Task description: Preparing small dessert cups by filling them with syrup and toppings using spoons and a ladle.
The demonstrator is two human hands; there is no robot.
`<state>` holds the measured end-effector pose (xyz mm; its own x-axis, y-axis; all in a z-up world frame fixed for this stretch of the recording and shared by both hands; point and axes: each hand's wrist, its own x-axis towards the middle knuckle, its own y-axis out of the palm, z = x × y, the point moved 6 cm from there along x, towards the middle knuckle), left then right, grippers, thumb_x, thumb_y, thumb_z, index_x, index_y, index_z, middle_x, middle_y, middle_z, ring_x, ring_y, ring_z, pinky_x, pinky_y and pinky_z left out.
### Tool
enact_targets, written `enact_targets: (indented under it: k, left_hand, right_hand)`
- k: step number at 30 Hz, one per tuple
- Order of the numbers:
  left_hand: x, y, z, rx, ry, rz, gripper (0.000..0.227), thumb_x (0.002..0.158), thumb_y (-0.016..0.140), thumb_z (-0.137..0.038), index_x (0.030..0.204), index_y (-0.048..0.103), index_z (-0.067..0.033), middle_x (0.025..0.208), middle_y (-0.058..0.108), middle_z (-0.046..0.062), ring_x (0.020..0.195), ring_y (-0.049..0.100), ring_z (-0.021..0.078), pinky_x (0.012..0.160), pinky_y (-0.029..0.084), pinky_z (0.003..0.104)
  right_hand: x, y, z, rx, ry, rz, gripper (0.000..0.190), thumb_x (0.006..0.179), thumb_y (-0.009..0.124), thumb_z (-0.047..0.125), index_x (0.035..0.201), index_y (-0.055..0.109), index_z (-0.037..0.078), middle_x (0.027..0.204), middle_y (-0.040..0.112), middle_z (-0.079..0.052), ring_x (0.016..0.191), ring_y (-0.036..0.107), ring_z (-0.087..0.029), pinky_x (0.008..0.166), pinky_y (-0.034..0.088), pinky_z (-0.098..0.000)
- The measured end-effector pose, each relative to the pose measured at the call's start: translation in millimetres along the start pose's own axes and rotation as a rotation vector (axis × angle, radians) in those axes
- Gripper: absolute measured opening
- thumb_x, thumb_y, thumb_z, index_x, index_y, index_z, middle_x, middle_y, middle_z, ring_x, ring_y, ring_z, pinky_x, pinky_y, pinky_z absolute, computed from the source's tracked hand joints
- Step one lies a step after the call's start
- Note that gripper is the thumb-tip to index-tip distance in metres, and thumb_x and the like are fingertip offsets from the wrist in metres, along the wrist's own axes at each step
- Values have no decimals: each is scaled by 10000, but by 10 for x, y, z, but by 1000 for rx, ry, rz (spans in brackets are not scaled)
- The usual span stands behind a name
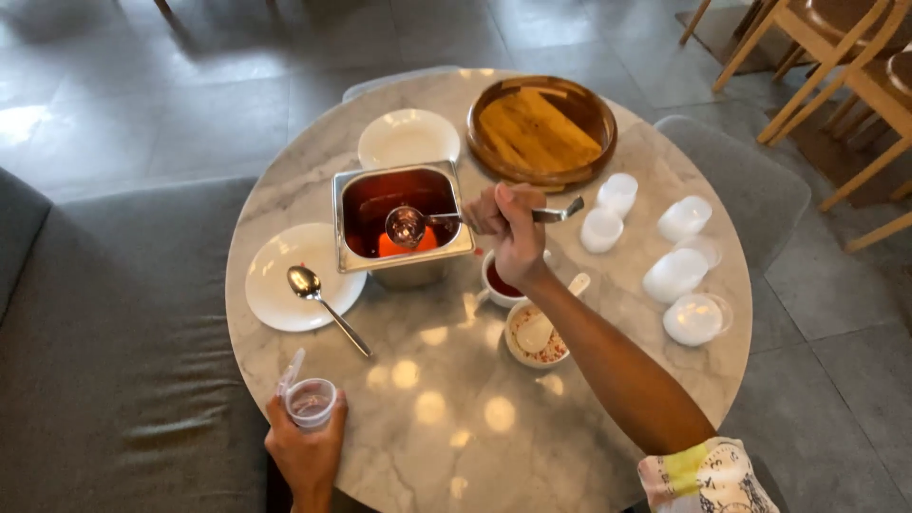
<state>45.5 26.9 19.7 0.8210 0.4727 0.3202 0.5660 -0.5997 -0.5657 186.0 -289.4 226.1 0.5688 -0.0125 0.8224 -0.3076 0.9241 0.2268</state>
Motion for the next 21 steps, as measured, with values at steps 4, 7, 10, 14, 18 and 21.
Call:
enact_targets:
  k: [4,7,10,14,18,21]
  left_hand:
    - [-102,94,-474,-163,-79,73,498,728,896,-267,1150,668,-133,965,777,43,840,761,176,823,568,292]
    - [-274,371,-849,-577,13,241,664,765,852,-90,1334,517,-16,1102,710,103,877,711,151,810,597,245]
    - [-478,571,-1020,-605,-30,458,762,759,838,-98,1451,520,-112,1056,761,40,846,723,108,802,626,243]
    - [-519,818,-1002,-566,-119,594,679,760,859,-217,1335,517,-106,1146,776,34,877,774,164,798,628,290]
    - [-447,740,-1004,-520,-159,600,736,742,872,-170,1395,537,-114,1113,798,33,852,786,161,771,642,266]
    - [-466,769,-944,-444,-125,574,524,715,904,-245,1175,688,-119,996,819,43,802,804,172,746,638,266]
  right_hand:
    - [12,-46,16,-14,37,-7,456,1093,350,219,652,283,124,561,176,0,472,147,-127,478,161,-301]
    - [-26,-99,-7,2,-13,-12,439,1091,372,214,658,359,144,545,224,15,432,193,-122,417,194,-294]
    - [-96,-39,58,0,-40,-9,424,1101,356,179,680,354,130,558,231,12,440,181,-124,419,184,-294]
    - [10,-94,178,-21,-42,-18,463,1091,380,215,643,304,129,549,191,10,444,152,-122,438,159,-302]
    - [35,-57,166,-8,-59,-7,455,1091,357,192,646,309,115,547,199,1,439,158,-126,446,172,-298]
    - [66,-47,145,-4,-58,-14,440,1087,341,172,654,287,116,553,188,-8,445,147,-126,456,161,-301]
